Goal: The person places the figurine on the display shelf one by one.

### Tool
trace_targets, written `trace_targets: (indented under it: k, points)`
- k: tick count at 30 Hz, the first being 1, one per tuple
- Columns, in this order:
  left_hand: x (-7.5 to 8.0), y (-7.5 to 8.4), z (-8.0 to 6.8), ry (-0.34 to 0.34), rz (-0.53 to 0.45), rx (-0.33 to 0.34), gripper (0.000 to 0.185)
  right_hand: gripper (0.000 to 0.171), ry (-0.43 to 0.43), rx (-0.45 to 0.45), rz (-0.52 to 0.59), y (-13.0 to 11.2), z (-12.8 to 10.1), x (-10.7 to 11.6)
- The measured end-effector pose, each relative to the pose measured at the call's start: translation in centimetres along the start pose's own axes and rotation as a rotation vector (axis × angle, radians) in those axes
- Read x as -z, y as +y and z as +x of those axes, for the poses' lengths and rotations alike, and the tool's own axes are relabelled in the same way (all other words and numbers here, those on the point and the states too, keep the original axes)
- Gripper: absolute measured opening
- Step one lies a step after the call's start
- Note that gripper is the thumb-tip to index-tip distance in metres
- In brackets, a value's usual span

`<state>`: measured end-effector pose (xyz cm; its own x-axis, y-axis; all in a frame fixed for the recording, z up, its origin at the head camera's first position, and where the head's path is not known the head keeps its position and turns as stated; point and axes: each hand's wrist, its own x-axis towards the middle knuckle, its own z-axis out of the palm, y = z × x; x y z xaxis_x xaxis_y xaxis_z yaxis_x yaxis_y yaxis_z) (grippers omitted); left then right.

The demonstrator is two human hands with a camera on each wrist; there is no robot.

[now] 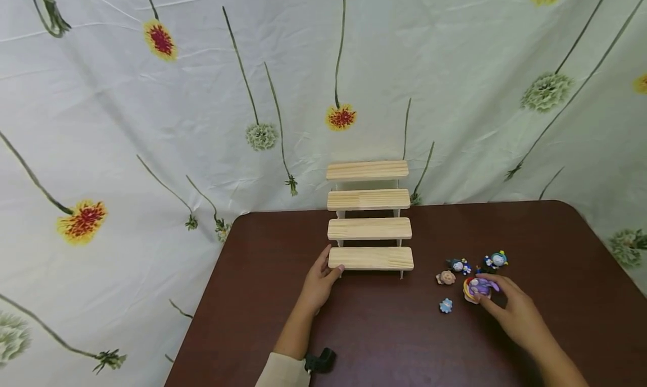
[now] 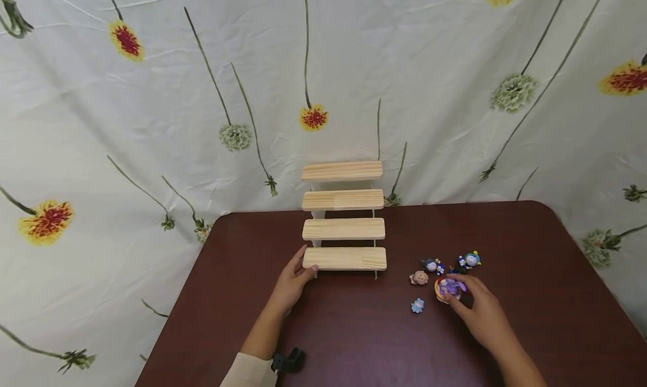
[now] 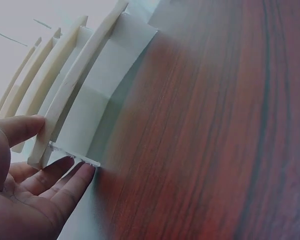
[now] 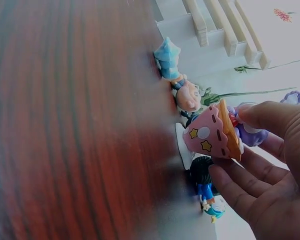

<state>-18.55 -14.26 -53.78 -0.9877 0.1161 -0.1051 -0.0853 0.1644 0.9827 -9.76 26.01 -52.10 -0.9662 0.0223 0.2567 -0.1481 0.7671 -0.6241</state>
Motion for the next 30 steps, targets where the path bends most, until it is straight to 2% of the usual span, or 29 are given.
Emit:
trace_targets:
  k: [10, 20, 30]
  points:
    - [-0.2, 0.0, -0.4, 0.001, -0.014, 0.006, 0.074, 0.040, -0.032, -0.026, 0.066, -0.2, 0.0, 0.0]
    - [-0.3, -0.2, -0.5, 0.008, -0.020, 0.010, 0.074, 0.039, 0.012, -0.013, 0.036, -0.2, 0.4, 0.1]
    - [-0.2, -0.2, -0.6, -0.016, -0.059, 0.005, 0.072, 0.040, -0.016, -0.032, 0.067, -1.1, 0.9, 0.2]
